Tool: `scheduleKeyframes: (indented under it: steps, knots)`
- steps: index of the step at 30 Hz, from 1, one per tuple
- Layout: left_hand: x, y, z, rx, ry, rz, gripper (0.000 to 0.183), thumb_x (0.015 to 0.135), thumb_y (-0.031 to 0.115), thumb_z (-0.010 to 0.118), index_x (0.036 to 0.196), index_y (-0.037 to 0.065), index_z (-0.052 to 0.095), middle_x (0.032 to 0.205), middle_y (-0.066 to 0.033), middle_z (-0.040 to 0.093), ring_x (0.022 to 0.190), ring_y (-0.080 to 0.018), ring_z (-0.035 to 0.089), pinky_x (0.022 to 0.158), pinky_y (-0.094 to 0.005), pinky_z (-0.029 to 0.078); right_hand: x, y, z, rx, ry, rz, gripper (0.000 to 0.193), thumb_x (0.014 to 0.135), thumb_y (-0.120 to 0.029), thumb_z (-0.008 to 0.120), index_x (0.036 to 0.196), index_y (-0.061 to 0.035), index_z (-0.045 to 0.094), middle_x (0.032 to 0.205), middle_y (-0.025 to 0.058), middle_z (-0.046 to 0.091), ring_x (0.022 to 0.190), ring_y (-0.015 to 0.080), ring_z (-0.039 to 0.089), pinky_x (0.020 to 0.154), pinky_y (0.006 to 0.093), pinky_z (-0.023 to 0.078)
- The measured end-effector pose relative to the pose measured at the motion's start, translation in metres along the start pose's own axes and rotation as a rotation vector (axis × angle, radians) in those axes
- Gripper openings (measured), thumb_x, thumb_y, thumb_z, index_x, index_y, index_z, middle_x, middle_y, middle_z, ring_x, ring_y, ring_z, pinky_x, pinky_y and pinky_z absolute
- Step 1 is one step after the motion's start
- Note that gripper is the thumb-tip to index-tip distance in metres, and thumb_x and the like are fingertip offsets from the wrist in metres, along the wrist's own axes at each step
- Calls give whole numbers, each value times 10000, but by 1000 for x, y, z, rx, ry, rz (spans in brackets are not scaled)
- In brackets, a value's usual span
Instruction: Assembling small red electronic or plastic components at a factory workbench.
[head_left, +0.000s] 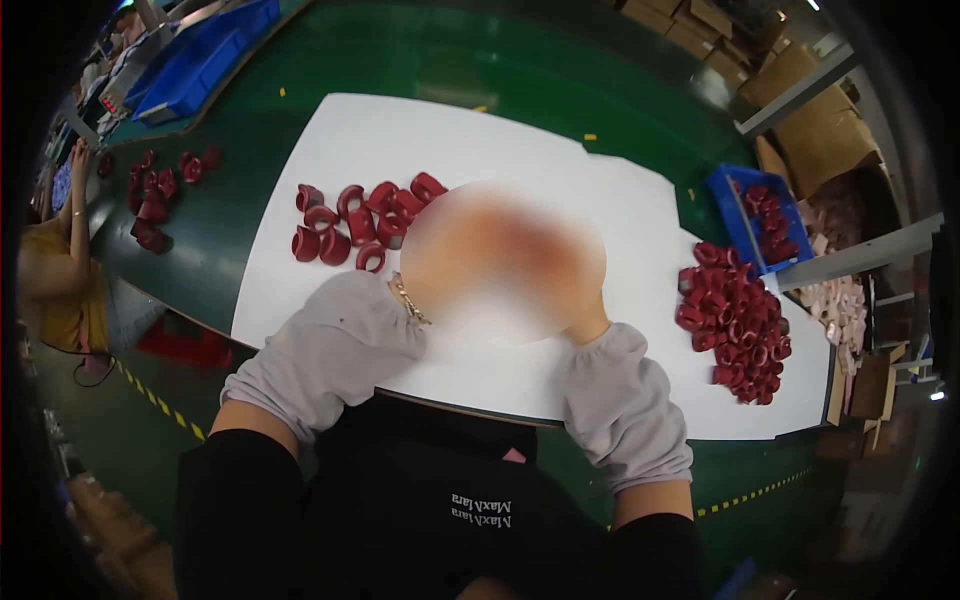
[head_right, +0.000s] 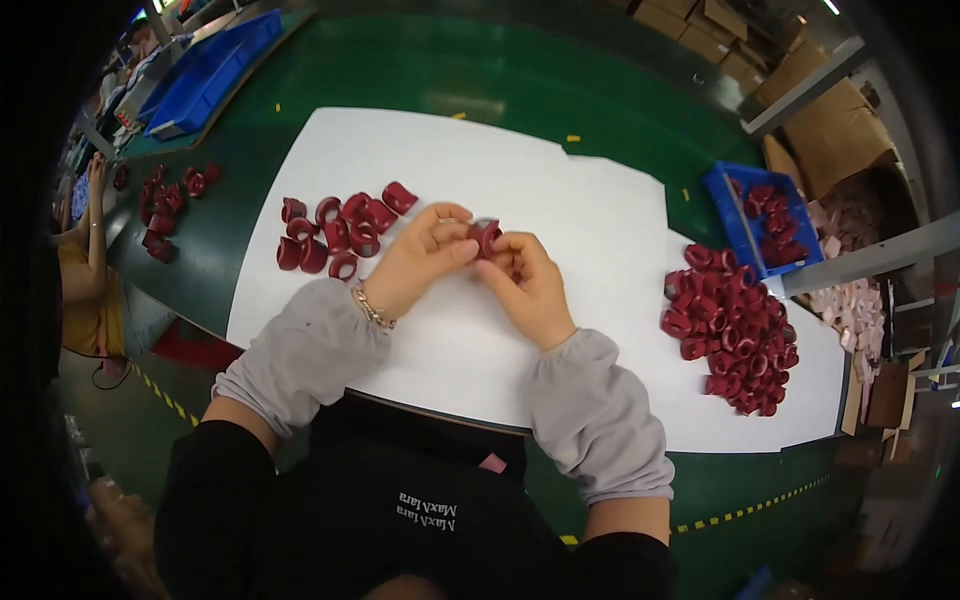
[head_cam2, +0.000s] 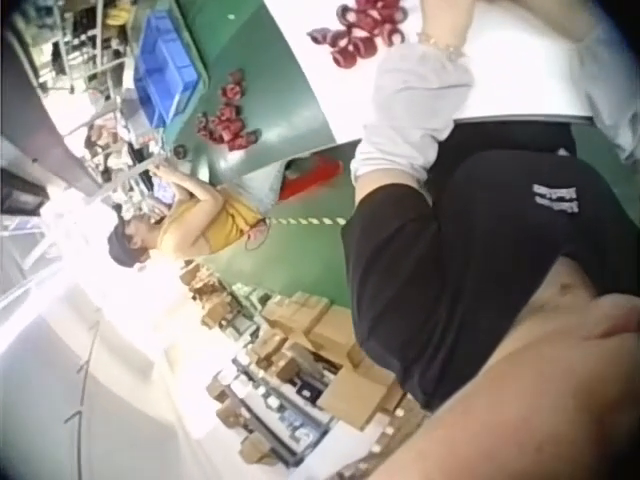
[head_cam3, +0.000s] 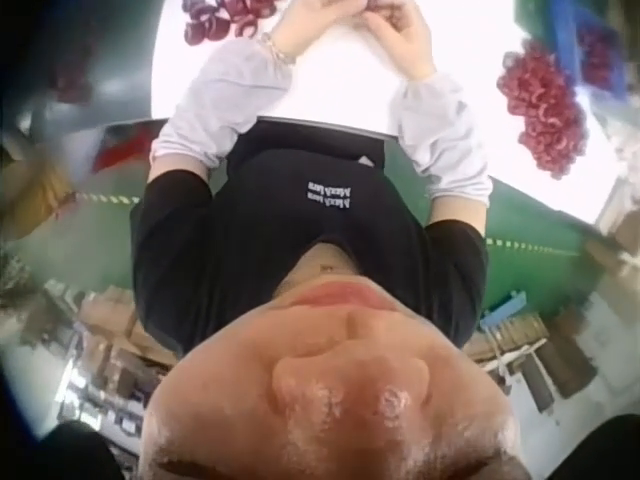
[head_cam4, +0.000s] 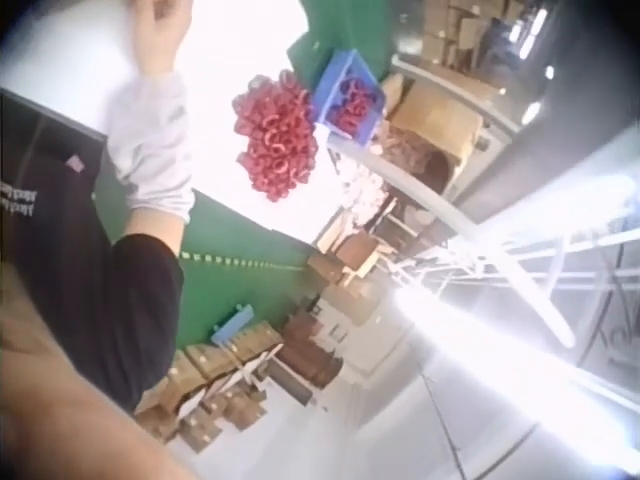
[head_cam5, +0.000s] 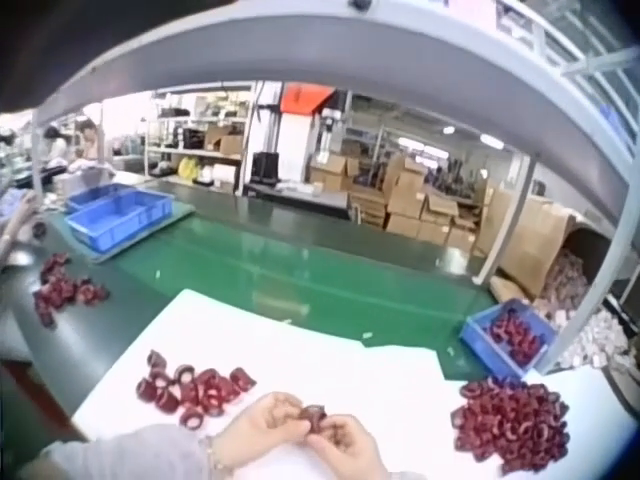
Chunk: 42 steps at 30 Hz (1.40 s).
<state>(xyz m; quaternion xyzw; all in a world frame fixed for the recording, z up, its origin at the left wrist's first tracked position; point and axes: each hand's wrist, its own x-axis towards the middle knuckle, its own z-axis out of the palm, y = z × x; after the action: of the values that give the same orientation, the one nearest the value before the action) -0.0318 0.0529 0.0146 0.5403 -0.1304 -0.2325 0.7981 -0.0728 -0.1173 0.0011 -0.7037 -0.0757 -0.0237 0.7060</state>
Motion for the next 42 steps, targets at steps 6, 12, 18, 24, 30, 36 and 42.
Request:
scheduleKeyframes:
  steps: [6,12,18,24,30,36,42]
  knots:
    - [1,1,-12,96,-17,11,301,843,49,629,1102,-27,495,1007,-73,597,950,-127,574,843,-253,482,2,0,-3,-186,-77,-56,170,850,-23,595,1011,6,546,910,27,540,796,94,511,732,225,424]
    - [-2,-13,-10,220,-144,153,316,888,78,576,1178,-19,496,1045,-47,569,982,-120,551,839,-256,481,-2,-2,-15,-231,-40,-185,199,856,-32,586,1047,6,545,983,54,543,889,131,519,780,251,430]
    - [-9,-13,-6,179,-195,30,286,938,126,501,1191,-7,513,1060,-27,564,944,-91,521,830,-244,438,-3,-10,-9,-130,-82,-93,395,858,-44,585,1235,4,477,1195,104,523,1024,173,514,877,291,425]
    - [-8,-17,-13,360,-219,94,266,928,124,510,1161,-2,527,978,-21,552,851,-80,490,753,-235,422,-3,-11,-14,-167,-162,-89,458,858,-42,587,1288,8,441,1221,108,517,1073,186,514,925,313,417]
    - [-9,-16,-11,353,-200,93,240,917,103,512,1129,-6,546,915,-17,546,790,-74,477,711,-232,416,-5,-11,-13,-176,-154,-76,440,845,-28,599,1262,16,466,1177,108,544,1034,177,538,907,306,431]
    - [-8,-15,-12,389,-211,84,253,914,97,513,1141,-9,544,895,-13,558,779,-63,467,693,-225,413,-4,-12,-15,-247,-150,-85,428,837,-30,612,1243,21,485,1129,101,570,990,166,555,881,293,445]
    - [-6,-17,-12,358,-204,106,277,915,104,515,1167,-8,545,882,-5,559,756,-62,460,687,-221,412,-4,-12,-13,-238,-132,-82,430,837,-31,608,1246,19,484,1127,98,570,988,163,553,884,290,441]
